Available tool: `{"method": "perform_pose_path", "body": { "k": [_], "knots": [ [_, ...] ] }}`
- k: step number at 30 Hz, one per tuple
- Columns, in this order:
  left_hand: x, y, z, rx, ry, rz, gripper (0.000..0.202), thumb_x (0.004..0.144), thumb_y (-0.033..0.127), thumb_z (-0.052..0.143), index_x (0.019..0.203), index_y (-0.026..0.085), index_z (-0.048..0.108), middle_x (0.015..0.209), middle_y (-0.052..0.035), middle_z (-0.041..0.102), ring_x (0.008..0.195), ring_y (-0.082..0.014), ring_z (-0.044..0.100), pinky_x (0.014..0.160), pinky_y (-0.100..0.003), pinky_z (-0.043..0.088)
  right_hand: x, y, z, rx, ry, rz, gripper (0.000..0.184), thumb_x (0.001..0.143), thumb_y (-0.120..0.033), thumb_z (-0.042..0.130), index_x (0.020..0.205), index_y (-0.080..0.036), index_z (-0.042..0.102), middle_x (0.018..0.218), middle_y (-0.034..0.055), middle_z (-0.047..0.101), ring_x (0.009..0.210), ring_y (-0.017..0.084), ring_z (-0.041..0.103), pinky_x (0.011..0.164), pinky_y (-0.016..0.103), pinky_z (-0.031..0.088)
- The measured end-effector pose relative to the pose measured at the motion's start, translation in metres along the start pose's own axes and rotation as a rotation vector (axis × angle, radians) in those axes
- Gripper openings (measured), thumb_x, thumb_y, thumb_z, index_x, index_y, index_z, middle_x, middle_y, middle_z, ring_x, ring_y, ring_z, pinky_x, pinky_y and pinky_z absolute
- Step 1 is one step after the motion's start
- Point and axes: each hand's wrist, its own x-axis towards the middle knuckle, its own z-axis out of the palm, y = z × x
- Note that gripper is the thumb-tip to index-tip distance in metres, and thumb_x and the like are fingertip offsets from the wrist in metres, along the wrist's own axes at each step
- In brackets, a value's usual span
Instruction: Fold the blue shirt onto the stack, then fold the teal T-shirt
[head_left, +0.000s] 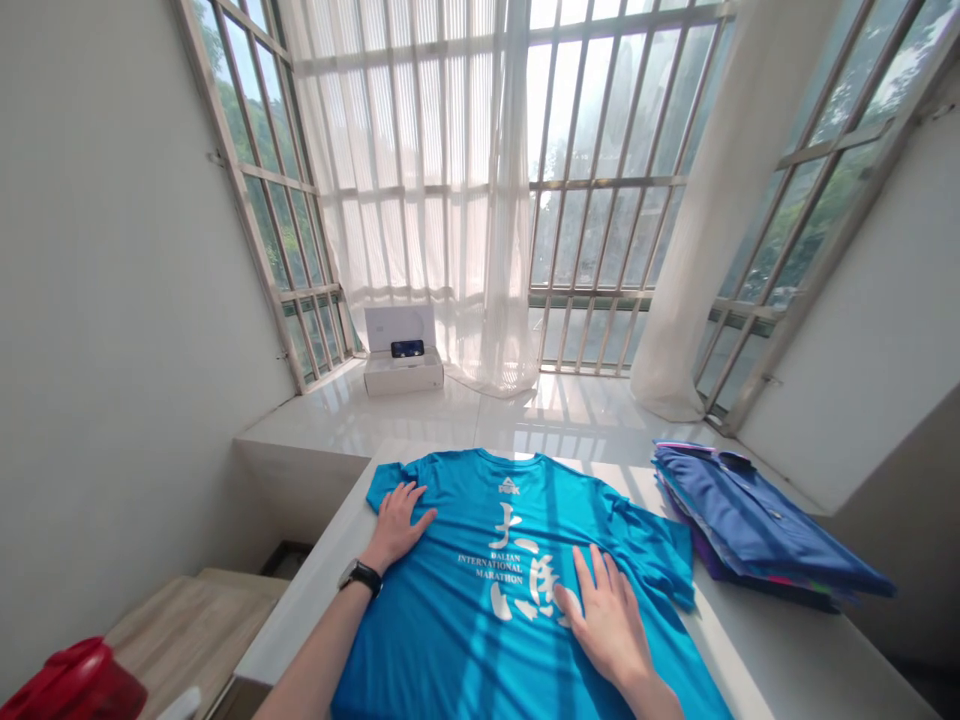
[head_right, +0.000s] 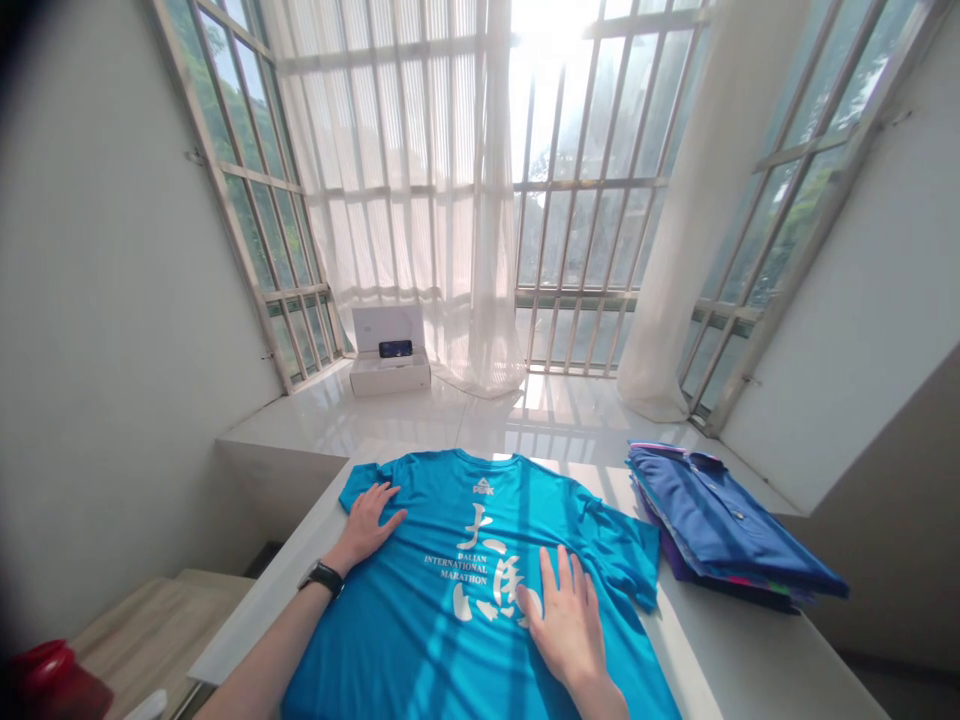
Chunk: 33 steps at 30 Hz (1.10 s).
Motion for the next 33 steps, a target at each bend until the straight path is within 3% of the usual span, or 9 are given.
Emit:
{"method": "perform_pose_path", "body": {
  "k": [5,8,11,15,19,22,25,29,33],
  "knots": [
    [-0.006,-0.043,-0.015,0.042,0.065,-0.156,0.050,0.105,0.035,0.034,0.141,0.010,0.059,0.151,-0.0192,0.056,0.144,-0.0323,0.046,0.121,-0.048,0.035,0.000,0.040,-0.004,0.354,0.118,-0.075,0.054,0.096,-0.055,0.042,0.133,-0.022,0.064,0.152,0.0130,0.056,0.139,0.030,0.054,0.114,0.046,0.049],
    [-0.012,-0.062,-0.023,0.052,0.022,-0.148,0.045,0.103,0.035,0.039,0.135,0.016,0.064,0.145,-0.0144,0.062,0.136,-0.0275,0.055,0.117,-0.041,0.040,0.012,0.073,-0.007,0.370,0.222,-0.025,0.053,0.095,-0.056,0.042,0.125,-0.019,0.066,0.145,0.0170,0.060,0.138,0.034,0.055,0.115,0.051,0.047],
    [-0.015,-0.071,-0.027,0.070,-0.002,-0.158,0.048,0.103,0.039,0.040,0.141,0.016,0.060,0.151,-0.0134,0.057,0.143,-0.0300,0.048,0.119,-0.045,0.038,0.027,0.099,-0.002,0.303,0.282,0.051,0.067,0.090,-0.062,0.040,0.132,-0.014,0.060,0.148,0.0215,0.056,0.143,0.038,0.048,0.120,0.055,0.039],
    [-0.016,-0.074,-0.029,0.103,0.002,-0.215,0.048,0.103,0.035,0.040,0.143,0.016,0.058,0.153,-0.0138,0.055,0.146,-0.0357,0.041,0.118,-0.052,0.037,0.038,0.117,0.010,0.255,0.272,0.126,0.081,0.087,-0.068,0.037,0.139,-0.009,0.054,0.148,0.0236,0.056,0.143,0.039,0.049,0.120,0.054,0.041],
    [-0.008,-0.068,-0.028,0.128,0.041,-0.252,0.047,0.099,0.022,0.040,0.142,0.009,0.057,0.153,-0.0213,0.052,0.146,-0.0386,0.041,0.118,-0.056,0.034,0.047,0.129,0.004,0.207,0.202,0.094,0.066,0.089,-0.062,0.036,0.122,-0.014,0.067,0.132,0.0208,0.069,0.128,0.036,0.063,0.110,0.052,0.050],
    [0.006,-0.055,-0.019,0.104,0.042,-0.193,0.048,0.099,0.016,0.036,0.142,0.010,0.057,0.150,-0.0184,0.055,0.142,-0.0289,0.049,0.119,-0.043,0.038,0.060,0.139,-0.008,0.202,0.184,0.048,0.052,0.092,-0.048,0.032,0.106,-0.018,0.072,0.115,0.0175,0.077,0.112,0.032,0.071,0.102,0.046,0.054],
    [0.018,-0.042,-0.007,0.068,0.001,-0.121,0.046,0.102,0.022,0.034,0.136,0.011,0.063,0.144,-0.0153,0.062,0.136,-0.0238,0.056,0.118,-0.035,0.040,0.071,0.143,-0.012,0.174,0.200,0.080,0.049,0.090,-0.043,0.032,0.104,-0.018,0.073,0.112,0.0182,0.077,0.102,0.034,0.073,0.096,0.047,0.056],
    [0.020,-0.041,0.005,0.058,-0.029,-0.127,0.055,0.100,0.034,0.040,0.143,0.003,0.056,0.156,-0.0233,0.050,0.147,-0.0350,0.044,0.123,-0.049,0.032,0.074,0.140,-0.003,0.146,0.200,0.104,0.052,0.082,-0.049,0.040,0.109,-0.018,0.072,0.121,0.0186,0.074,0.118,0.037,0.067,0.106,0.048,0.051],
    [0.016,-0.052,0.005,0.030,-0.063,-0.156,0.071,0.097,0.049,0.044,0.152,0.004,0.046,0.163,-0.0259,0.037,0.153,-0.0407,0.032,0.123,-0.058,0.028,0.070,0.136,0.003,0.136,0.175,0.156,0.070,0.076,-0.061,0.044,0.122,-0.014,0.069,0.137,0.0208,0.065,0.136,0.044,0.053,0.112,0.056,0.045]
  ]
}}
